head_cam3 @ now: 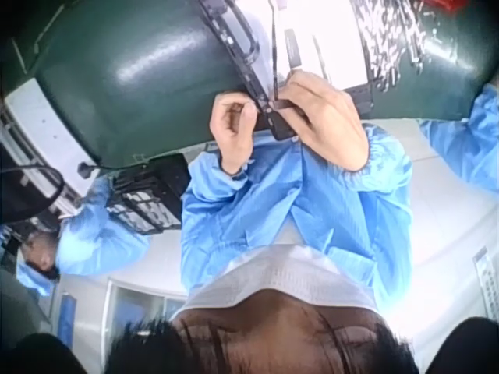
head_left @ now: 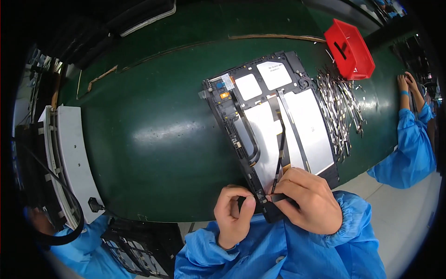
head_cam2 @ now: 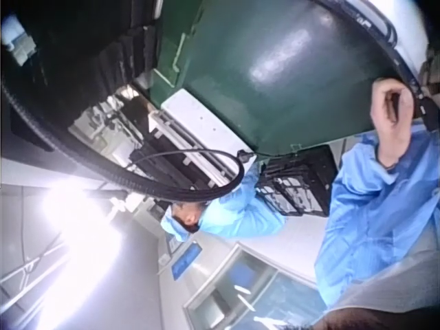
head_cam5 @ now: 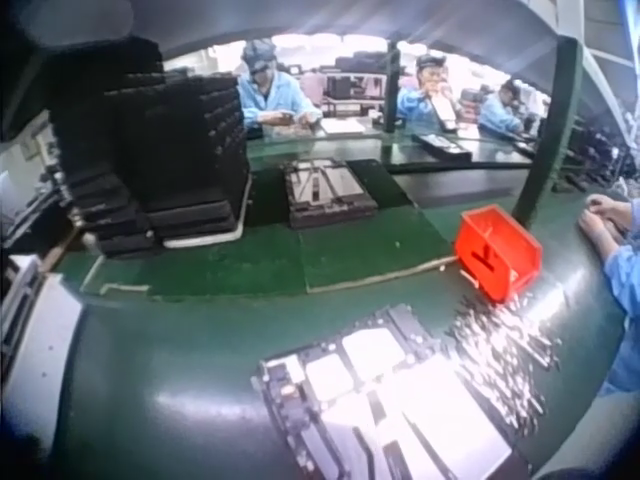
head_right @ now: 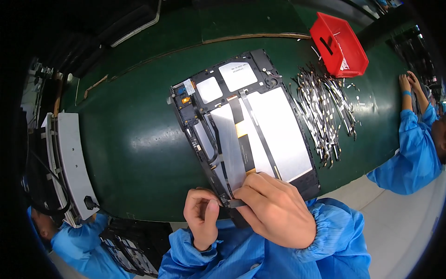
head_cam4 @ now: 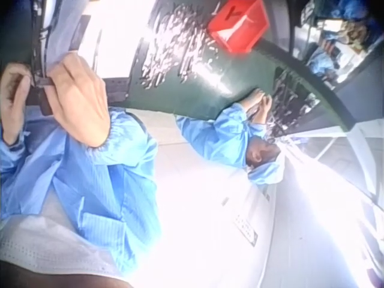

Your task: The person assembles and connects ribbon cables, a battery, internal components, and a bracket into a tablet assembly, using tweezers and a pry tool to manipulate the small parts.

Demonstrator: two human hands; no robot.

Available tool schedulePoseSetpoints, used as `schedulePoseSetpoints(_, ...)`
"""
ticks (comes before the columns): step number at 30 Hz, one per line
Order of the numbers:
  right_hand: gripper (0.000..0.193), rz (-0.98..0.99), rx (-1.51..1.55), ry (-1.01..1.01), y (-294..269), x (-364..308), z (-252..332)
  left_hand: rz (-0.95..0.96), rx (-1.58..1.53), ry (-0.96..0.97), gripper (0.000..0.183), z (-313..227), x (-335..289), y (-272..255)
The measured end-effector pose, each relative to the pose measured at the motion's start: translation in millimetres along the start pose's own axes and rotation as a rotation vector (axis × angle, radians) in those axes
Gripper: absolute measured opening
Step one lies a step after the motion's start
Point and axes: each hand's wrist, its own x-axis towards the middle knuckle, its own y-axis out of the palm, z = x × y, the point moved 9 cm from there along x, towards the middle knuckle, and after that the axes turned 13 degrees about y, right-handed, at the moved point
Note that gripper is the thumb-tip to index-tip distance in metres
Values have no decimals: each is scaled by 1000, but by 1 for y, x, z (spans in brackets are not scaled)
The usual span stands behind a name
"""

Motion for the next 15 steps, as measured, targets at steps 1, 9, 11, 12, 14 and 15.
schedulePoseSetpoints(1,21,-1,0,3,1,0,0,3,12,-1,12,0,0,0)
schedulePoseSetpoints(9,22,-25,-29,17,2,0,3,16,55,54,14,-3,1,2)
schedulePoseSetpoints(11,22,-24,-27,18,3,0,3,19,87,98,16,-8,4,3)
schedulePoseSetpoints(12,22,-26,-26,21,3,-1,3,34,170,143,16,-13,7,5)
schedulePoseSetpoints(14,22,-25,-31,21,3,-1,2,48,254,187,17,-20,11,6)
schedulePoseSetpoints(15,22,-26,-35,22,3,-1,2,66,296,160,16,-20,13,6)
